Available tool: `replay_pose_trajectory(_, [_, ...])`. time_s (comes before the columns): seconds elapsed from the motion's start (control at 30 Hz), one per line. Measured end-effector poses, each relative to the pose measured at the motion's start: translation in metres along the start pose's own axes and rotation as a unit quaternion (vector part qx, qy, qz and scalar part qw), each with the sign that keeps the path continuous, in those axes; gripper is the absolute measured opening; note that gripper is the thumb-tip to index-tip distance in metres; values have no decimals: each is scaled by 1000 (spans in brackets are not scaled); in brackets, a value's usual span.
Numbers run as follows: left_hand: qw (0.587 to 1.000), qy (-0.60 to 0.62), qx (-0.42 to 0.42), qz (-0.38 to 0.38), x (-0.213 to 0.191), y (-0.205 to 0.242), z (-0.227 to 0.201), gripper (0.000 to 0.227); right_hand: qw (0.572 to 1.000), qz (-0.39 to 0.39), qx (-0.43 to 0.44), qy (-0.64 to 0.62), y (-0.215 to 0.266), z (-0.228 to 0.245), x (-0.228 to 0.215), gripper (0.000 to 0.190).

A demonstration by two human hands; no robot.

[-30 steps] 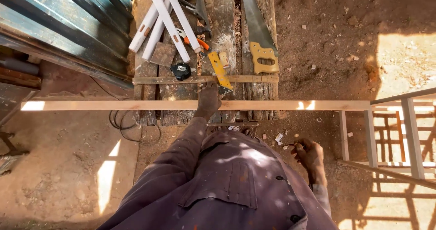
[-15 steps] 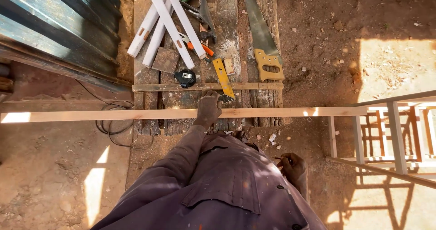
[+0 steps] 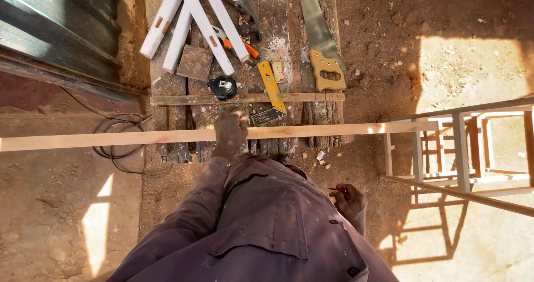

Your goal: Measuring and marking a wooden plank using a tape measure, pencil, and speed square in a workshop.

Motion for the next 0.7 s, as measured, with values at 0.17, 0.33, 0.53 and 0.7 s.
replay_pose_trajectory(0.17, [995, 61, -9, -80, -14, -9, 23, 8, 999, 20, -19, 17, -8, -11, 2, 22])
replay_pose_trajectory(0.33, [993, 39, -40, -104, -32, -28, 31, 10, 999, 26, -24, 16, -9, -1, 6, 22])
replay_pose_trajectory(0.53, [989, 69, -88, -96, -69, -55, -1, 29, 998, 28, -54, -5, -8, 3, 12, 26])
replay_pose_trajectory(0.7, [990, -25, -140, 18, -91, -68, -34, 66, 998, 10, -57, 18, 1, -7, 13, 20])
Point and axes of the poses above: each hand's wrist, its own y-axis away from the middle knuckle, its own x-axis out of the palm, z = x × y, the point moved 4 cm from there along -y, towards the middle knuckle, and after that the axes turned 12 degrees about -x, right-handed, at the moved point
